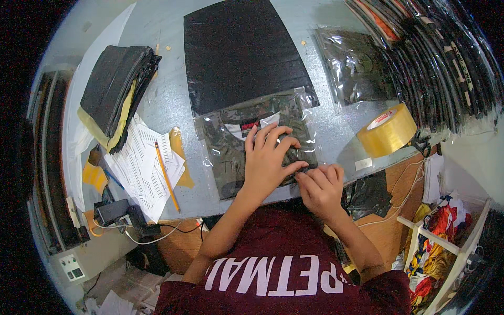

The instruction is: Packaging a t-shirt into a black shipping bag and sealing it with tape.

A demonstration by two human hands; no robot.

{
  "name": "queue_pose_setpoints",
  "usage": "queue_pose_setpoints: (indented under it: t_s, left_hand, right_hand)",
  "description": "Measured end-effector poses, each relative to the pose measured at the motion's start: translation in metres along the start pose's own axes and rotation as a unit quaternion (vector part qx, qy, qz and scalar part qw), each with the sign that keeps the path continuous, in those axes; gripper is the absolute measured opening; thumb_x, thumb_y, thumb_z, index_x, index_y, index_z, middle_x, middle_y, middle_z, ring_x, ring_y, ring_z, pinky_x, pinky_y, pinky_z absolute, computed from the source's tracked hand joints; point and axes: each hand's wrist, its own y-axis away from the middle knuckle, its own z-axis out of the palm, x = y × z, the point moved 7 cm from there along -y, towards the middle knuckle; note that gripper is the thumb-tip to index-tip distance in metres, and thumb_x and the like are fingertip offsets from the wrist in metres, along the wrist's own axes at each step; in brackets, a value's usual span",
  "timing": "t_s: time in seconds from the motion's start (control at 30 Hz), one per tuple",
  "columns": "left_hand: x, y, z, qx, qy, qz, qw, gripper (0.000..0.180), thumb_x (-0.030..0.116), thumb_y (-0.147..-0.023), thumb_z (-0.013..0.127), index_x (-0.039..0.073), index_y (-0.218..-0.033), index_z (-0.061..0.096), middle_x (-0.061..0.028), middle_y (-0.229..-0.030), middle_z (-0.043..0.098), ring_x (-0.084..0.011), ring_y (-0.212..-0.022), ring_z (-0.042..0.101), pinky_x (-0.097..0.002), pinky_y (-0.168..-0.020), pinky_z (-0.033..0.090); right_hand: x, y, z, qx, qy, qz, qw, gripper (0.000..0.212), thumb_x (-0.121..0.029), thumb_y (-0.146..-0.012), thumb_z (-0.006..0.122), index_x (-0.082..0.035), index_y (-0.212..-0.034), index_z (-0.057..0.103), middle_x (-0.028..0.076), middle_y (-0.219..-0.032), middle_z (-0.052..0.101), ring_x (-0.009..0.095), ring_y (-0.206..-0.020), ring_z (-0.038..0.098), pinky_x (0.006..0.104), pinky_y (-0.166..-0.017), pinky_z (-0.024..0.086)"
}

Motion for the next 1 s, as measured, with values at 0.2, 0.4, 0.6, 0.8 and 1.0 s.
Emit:
queue_pose_setpoints:
  t_s: [0.2, 0.4, 0.6, 0.8, 1.0]
  left_hand:
    - [0.0, 0.0, -0.001, -0.004, 0.003, -0.003, 1.0, 0.036, 0.036, -0.065, 0.074, 0.016, -0.09, 0.058, -0.0011, -0.111, 0.052, -0.0238, -0.116, 0.042, -0.0497, -0.103, 0.022]
    - [-0.001, -0.001, 0.001, -0.009, -0.001, -0.014, 1.0, 0.037, 0.042, -0.064, 0.074, 0.017, -0.088, 0.06, 0.0002, -0.111, 0.053, -0.0238, -0.117, 0.043, -0.0491, -0.104, 0.022]
    - [-0.001, -0.001, 0.001, -0.003, -0.002, -0.008, 1.0, 0.036, 0.04, -0.064, 0.073, 0.016, -0.088, 0.059, 0.0, -0.11, 0.052, -0.0235, -0.115, 0.043, -0.049, -0.103, 0.022]
    - [-0.001, -0.001, 0.001, -0.003, 0.001, -0.003, 1.0, 0.036, 0.038, -0.065, 0.073, 0.016, -0.088, 0.058, -0.0001, -0.11, 0.052, -0.0232, -0.114, 0.043, -0.0486, -0.103, 0.023]
    - [0.0, -0.001, 0.0, -0.019, 0.007, -0.003, 1.0, 0.036, 0.038, -0.064, 0.073, 0.015, -0.088, 0.059, 0.0, -0.11, 0.052, -0.0231, -0.115, 0.042, -0.048, -0.103, 0.023]
  right_hand:
    - [-0.003, 0.012, 0.003, 0.049, 0.029, -0.076, 0.995, 0.024, -0.004, -0.061, 0.07, -0.009, -0.083, 0.065, 0.0, -0.079, 0.055, 0.018, -0.08, 0.052, 0.0351, -0.068, 0.037]
    - [0.0, 0.018, 0.004, 0.06, 0.022, -0.102, 0.993, 0.025, -0.004, -0.06, 0.07, -0.009, -0.085, 0.066, 0.001, -0.081, 0.054, 0.018, -0.081, 0.053, 0.0344, -0.067, 0.036]
    - [0.003, 0.019, 0.005, 0.057, 0.011, -0.107, 0.993, 0.022, -0.004, -0.062, 0.069, -0.009, -0.083, 0.065, 0.001, -0.081, 0.054, 0.018, -0.08, 0.053, 0.0344, -0.067, 0.037]
    - [0.005, 0.01, 0.007, 0.017, -0.032, -0.082, 0.996, 0.02, -0.007, -0.065, 0.068, -0.008, -0.084, 0.061, 0.003, -0.08, 0.053, 0.021, -0.081, 0.053, 0.0359, -0.067, 0.037]
    - [0.005, 0.01, 0.009, -0.028, -0.062, -0.066, 0.995, 0.022, -0.006, -0.066, 0.068, -0.008, -0.086, 0.058, 0.004, -0.08, 0.052, 0.024, -0.08, 0.052, 0.0379, -0.069, 0.036]
